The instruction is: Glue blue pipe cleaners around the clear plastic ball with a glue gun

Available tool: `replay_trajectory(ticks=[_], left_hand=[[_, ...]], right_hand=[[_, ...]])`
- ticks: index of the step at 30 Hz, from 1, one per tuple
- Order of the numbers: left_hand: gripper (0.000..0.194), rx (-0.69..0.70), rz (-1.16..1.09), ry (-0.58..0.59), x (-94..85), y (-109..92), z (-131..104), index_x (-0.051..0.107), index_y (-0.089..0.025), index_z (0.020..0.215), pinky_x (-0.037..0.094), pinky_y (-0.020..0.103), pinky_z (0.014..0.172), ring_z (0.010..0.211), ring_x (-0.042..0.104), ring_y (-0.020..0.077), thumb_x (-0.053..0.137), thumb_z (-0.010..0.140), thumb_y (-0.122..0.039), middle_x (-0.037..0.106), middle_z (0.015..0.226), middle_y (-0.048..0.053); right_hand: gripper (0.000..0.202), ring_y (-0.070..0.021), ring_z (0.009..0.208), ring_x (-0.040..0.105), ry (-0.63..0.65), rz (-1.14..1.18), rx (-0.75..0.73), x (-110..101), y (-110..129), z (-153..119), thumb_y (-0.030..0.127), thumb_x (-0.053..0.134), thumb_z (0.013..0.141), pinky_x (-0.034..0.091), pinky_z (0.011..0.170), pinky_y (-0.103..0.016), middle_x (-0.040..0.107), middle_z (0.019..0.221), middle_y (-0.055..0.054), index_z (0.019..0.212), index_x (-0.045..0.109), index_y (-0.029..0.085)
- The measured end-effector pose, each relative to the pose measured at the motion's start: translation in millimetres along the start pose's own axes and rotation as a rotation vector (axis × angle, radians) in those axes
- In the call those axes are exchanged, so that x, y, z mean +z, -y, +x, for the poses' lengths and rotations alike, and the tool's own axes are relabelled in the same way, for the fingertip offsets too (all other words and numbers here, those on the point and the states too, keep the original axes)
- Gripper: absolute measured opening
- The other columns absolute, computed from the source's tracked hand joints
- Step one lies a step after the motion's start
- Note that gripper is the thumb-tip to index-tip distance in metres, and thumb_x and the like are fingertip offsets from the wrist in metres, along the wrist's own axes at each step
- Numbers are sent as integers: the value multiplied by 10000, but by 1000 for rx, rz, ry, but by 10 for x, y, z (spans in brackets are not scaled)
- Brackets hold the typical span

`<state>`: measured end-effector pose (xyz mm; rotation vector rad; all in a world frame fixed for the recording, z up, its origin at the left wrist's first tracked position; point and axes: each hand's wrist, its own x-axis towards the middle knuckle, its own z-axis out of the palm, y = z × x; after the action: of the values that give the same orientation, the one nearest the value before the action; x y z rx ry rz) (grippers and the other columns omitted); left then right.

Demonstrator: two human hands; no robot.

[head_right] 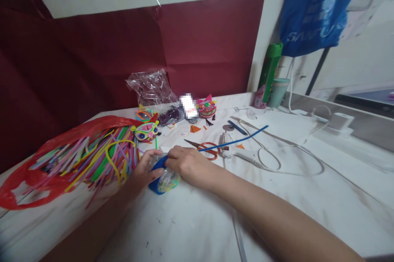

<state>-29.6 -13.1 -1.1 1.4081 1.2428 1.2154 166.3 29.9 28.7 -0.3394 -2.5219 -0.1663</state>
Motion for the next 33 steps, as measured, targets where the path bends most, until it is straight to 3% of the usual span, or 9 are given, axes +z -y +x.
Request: replay_trajectory(ticks=[5, 10, 24, 33], left_hand=[[479, -27, -18, -32, 31, -27, -21, 461, -234, 1017, 389, 251, 636, 681, 517, 136, 689, 597, -268, 533, 792, -39], [478, -40, -57, -26, 10, -54, -49, 473, -240, 1007, 389, 257, 643, 690, 528, 143, 710, 593, -278, 556, 810, -39], [467, -43, -47, -2, -37, -62, -39, 468, -222, 1028, 407, 257, 638, 727, 528, 154, 685, 616, -246, 561, 834, -17], [452, -41, -45, -24, -29, -89, -53, 475, -215, 1019, 403, 255, 654, 735, 527, 153, 670, 612, -248, 559, 827, -27]], right_hand=[[240, -174, 791, 547, 5, 38, -3, 16, 32, 3, 104, 410, 952, 424, 647, -258, 600, 838, -82, 873, 631, 153], [106, -183, 833, 588, -18, 142, 122, 0, 1, 9, 162, 524, 914, 474, 720, -264, 625, 873, -89, 966, 615, 149], [111, -130, 665, 590, -51, 463, 461, 63, -18, 43, 52, 620, 781, 456, 631, -222, 631, 758, -21, 750, 631, 158], [99, -132, 683, 580, -77, 486, 433, 102, -16, 30, 73, 648, 769, 462, 650, -236, 610, 776, -17, 759, 620, 168]])
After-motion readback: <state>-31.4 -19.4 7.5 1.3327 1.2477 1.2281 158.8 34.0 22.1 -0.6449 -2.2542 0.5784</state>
